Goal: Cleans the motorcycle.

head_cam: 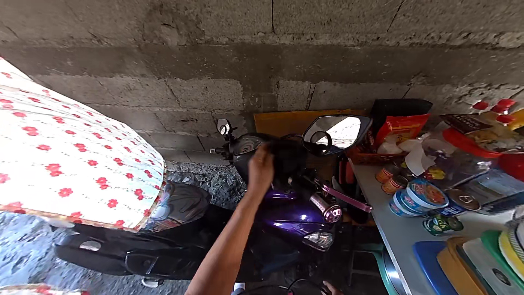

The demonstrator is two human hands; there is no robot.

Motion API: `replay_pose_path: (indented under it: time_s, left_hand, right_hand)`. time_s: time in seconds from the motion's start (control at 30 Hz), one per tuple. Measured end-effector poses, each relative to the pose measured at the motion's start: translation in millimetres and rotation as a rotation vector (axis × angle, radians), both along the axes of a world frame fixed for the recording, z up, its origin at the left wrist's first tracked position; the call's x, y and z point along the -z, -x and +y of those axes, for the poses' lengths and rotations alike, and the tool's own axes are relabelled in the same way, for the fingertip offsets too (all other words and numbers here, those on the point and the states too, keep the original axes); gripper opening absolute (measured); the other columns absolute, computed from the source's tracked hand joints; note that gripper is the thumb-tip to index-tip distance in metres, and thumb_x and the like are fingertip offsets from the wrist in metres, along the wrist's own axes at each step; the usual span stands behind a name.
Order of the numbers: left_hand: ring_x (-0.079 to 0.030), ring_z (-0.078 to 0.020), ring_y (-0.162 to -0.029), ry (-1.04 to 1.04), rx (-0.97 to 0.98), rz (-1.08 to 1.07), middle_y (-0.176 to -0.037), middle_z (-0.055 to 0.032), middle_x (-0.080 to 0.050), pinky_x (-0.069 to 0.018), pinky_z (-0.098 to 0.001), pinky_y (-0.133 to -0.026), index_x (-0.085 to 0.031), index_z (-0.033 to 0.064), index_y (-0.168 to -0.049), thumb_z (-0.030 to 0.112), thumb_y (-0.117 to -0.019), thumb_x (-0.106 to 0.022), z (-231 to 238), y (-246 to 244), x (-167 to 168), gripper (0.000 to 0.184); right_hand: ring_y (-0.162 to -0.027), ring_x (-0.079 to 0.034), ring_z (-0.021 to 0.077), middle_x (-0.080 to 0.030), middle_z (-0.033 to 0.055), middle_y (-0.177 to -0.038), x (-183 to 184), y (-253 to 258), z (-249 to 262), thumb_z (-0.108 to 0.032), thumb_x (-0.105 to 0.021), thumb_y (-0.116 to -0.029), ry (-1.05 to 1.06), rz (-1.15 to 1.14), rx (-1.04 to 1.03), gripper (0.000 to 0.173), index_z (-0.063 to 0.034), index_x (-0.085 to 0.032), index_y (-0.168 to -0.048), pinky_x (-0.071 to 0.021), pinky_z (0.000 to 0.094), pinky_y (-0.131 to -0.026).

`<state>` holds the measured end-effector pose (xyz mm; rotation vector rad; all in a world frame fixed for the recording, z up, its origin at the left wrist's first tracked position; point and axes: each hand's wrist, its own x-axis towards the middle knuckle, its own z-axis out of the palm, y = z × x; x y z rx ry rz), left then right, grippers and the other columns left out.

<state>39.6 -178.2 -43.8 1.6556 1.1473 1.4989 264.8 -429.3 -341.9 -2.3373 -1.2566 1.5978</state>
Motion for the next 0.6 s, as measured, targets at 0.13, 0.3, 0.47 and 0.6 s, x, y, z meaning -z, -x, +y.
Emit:
replay_pose_path:
  time_s: [0.13,0.3,0.47,0.6]
  left_hand:
    - [-0.064,-0.0044,-0.093,0.05,-0.169,-0.302,-0.106,-0.0023,-0.066,-0.0563,-0.0315,-0.087,-0.059,-0.002,-0.123,0.01,-0.1077,-0.044,32,76,-16,0.025]
    - [-0.063,-0.0095,-0.105,-0.35,-0.365,0.062,-0.116,-0.0181,-0.066,-0.0507,-0.0267,-0.095,-0.058,-0.0151,-0.123,0.006,-0.1067,-0.043,48,111,-7,0.031]
    - [-0.063,-0.0468,-0.122,-0.322,-0.05,0.561,-0.13,-0.0271,-0.066,-0.0453,-0.0631,-0.106,-0.073,-0.0022,-0.12,0.002,-0.0968,-0.056,68,85,67,0.029]
    - [-0.059,-0.042,-0.13,-0.249,0.224,0.666,-0.137,-0.0211,-0.064,-0.0389,-0.0647,-0.112,-0.069,0.0021,-0.13,0.011,-0.1021,-0.051,106,107,65,0.034]
  right_hand:
    - [-0.141,-0.047,0.0469,-0.049,0.0327,-0.149,-46,16,17,-0.02,-0.051,-0.109,-0.124,-0.037,0.031,0.05,0.0066,-0.045,-0.15,-0.033,0.055,-0.12]
    - [-0.112,-0.068,0.0462,-0.065,0.0335,-0.127,-114,69,47,-0.004,-0.055,-0.1019,-0.628,0.015,-0.007,0.037,0.0117,-0.06,-0.134,-0.0521,0.055,-0.102]
    - [-0.092,-0.074,0.0404,-0.074,0.0291,-0.102,-151,95,93,0.008,-0.058,-0.0884,-1.108,-0.344,0.097,0.025,0.0155,-0.072,-0.108,-0.0598,0.0476,-0.087]
    - [-0.081,-0.074,0.0291,-0.074,0.0278,-0.093,-134,104,104,0.007,-0.054,-0.0859,-1.182,-0.419,0.198,0.026,0.0164,-0.072,-0.101,-0.0592,0.0321,-0.081]
